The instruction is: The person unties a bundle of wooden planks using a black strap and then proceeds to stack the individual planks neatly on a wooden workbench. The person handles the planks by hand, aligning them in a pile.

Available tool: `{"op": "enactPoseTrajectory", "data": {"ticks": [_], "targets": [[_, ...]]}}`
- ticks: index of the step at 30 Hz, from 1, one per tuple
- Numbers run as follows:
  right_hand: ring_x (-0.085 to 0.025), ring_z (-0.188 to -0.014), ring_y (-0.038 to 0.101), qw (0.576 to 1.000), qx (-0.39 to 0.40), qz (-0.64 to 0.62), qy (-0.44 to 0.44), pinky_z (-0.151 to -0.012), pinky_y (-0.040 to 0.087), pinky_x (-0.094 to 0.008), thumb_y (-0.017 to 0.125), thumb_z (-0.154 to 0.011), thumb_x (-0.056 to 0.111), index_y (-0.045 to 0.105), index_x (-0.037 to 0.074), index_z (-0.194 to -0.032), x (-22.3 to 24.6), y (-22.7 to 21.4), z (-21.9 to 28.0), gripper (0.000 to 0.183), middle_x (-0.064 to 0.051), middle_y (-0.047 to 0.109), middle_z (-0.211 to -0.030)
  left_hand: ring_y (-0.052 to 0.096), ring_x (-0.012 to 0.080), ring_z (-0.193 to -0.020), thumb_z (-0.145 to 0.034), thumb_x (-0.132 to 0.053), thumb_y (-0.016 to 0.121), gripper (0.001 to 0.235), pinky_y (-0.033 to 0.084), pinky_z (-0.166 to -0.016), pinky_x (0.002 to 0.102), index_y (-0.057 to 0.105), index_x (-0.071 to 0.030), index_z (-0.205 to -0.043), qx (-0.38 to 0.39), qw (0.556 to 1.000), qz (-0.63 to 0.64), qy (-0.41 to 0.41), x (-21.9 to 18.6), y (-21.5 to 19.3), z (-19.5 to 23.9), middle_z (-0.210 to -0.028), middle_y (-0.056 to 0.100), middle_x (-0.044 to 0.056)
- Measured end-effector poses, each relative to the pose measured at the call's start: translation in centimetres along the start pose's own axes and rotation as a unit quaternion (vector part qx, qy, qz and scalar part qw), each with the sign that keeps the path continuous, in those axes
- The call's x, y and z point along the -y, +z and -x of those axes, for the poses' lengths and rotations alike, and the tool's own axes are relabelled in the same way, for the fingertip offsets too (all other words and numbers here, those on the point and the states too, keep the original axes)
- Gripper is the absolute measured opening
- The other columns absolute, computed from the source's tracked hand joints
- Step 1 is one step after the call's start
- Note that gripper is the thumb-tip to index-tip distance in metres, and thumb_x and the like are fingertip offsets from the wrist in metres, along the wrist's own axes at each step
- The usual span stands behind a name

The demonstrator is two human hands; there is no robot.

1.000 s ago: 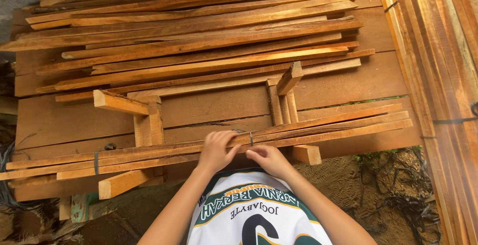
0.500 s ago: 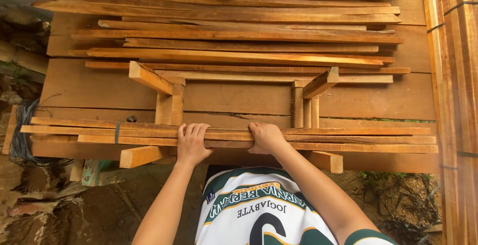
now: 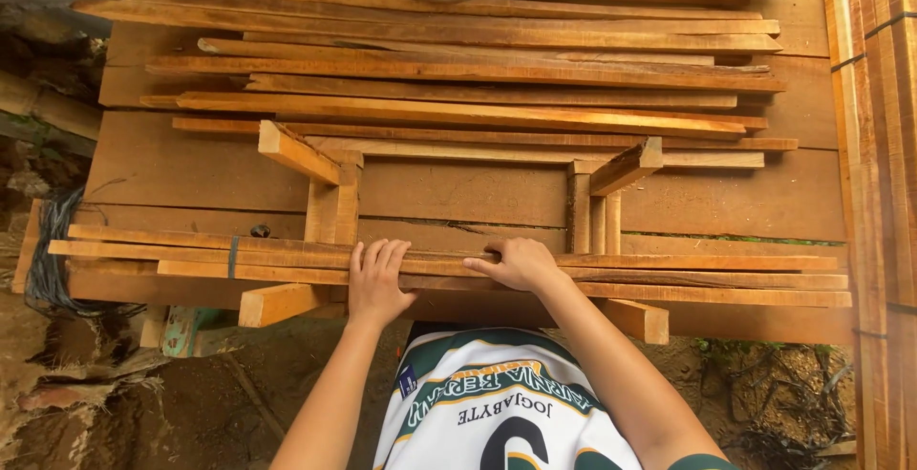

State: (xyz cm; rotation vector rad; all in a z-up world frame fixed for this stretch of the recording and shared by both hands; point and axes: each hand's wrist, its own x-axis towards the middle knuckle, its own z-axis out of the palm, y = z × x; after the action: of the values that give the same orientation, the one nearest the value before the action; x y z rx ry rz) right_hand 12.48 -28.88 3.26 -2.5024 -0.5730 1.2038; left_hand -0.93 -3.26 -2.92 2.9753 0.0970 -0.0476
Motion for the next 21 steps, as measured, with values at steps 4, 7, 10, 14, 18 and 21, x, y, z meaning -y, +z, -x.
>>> {"op": "enactPoseTrajectory", "data": {"ticks": [4,7,10,14,18,21], "targets": [[-0.034,-0.129,0.063,0.996,0.06,0.001,0.06,-0.107,0.048,-0.048,0.028,-0.085,0.09,0.072,0.017,-0.129,1.2,-1.0,-1.8,0.096,-0.014,0.072,-0.129,0.044,0.0179,-0.137,-0.053,-0.043,0.092,0.093,0.019,-0.125,0.049,0.054,-0.024,-0.136,0.011,1.0,0.001,-0.005,-0.1,-0.3,-0.1,-0.136,0.056,-0.006],[-0.03,-0.137,0.057,0.986,0.123,-0.015,0.113,-0.112,0.044,-0.047,0.025,-0.077,0.098,0.068,0.013,-0.136,0.9,-1.0,-4.1,0.111,-0.014,0.065,-0.14,0.043,0.0191,-0.139,-0.055,-0.034,0.095,0.094,0.015,-0.127,0.05,0.053,-0.022,-0.138,0.051,0.998,0.028,-0.018,-0.5,-1.8,-0.4,-0.138,0.056,-0.006],[-0.032,-0.145,0.048,0.976,0.181,-0.045,0.115,-0.12,0.037,-0.046,0.034,-0.077,0.094,0.06,0.006,-0.143,1.7,-2.8,-4.1,0.113,-0.017,0.056,-0.151,0.04,0.0182,-0.143,-0.062,-0.045,0.091,0.088,0.01,-0.127,0.05,0.054,-0.024,-0.14,0.094,0.991,0.092,-0.028,-0.3,-2.8,-0.4,-0.142,0.055,-0.007],[-0.035,-0.146,0.046,0.968,0.213,-0.022,0.128,-0.121,0.034,-0.047,0.036,-0.073,0.099,0.057,0.001,-0.145,0.1,-1.8,-6.3,0.123,-0.02,0.054,-0.152,0.068,0.0168,-0.102,-0.092,-0.039,0.074,0.015,0.041,-0.1,0.038,0.077,-0.024,-0.094,-0.071,0.906,0.385,-0.16,-0.2,-3.9,1.9,-0.096,0.076,-0.005],[-0.035,-0.139,0.053,0.963,0.228,-0.009,0.144,-0.118,0.036,-0.059,0.035,-0.077,0.087,0.066,0.017,-0.139,-0.7,-0.5,-8.4,0.098,-0.008,0.052,-0.154,0.075,0.0261,-0.067,-0.1,-0.041,0.055,0.055,0.062,-0.068,0.034,0.072,0.006,-0.077,0.114,0.644,0.587,-0.478,0.6,-5.6,4.3,-0.075,0.077,0.02],[-0.035,-0.144,0.046,0.954,0.245,-0.024,0.169,-0.121,0.034,-0.058,0.036,-0.071,0.091,0.059,0.018,-0.145,-1.0,-0.2,-9.1,0.107,-0.007,0.046,-0.159,0.055,0.04,-0.139,-0.088,-0.056,0.051,0.088,0.045,-0.115,0.047,0.041,0.008,-0.147,0.184,0.499,0.657,-0.534,-0.2,-5.6,4.2,-0.148,0.053,0.034]]}}
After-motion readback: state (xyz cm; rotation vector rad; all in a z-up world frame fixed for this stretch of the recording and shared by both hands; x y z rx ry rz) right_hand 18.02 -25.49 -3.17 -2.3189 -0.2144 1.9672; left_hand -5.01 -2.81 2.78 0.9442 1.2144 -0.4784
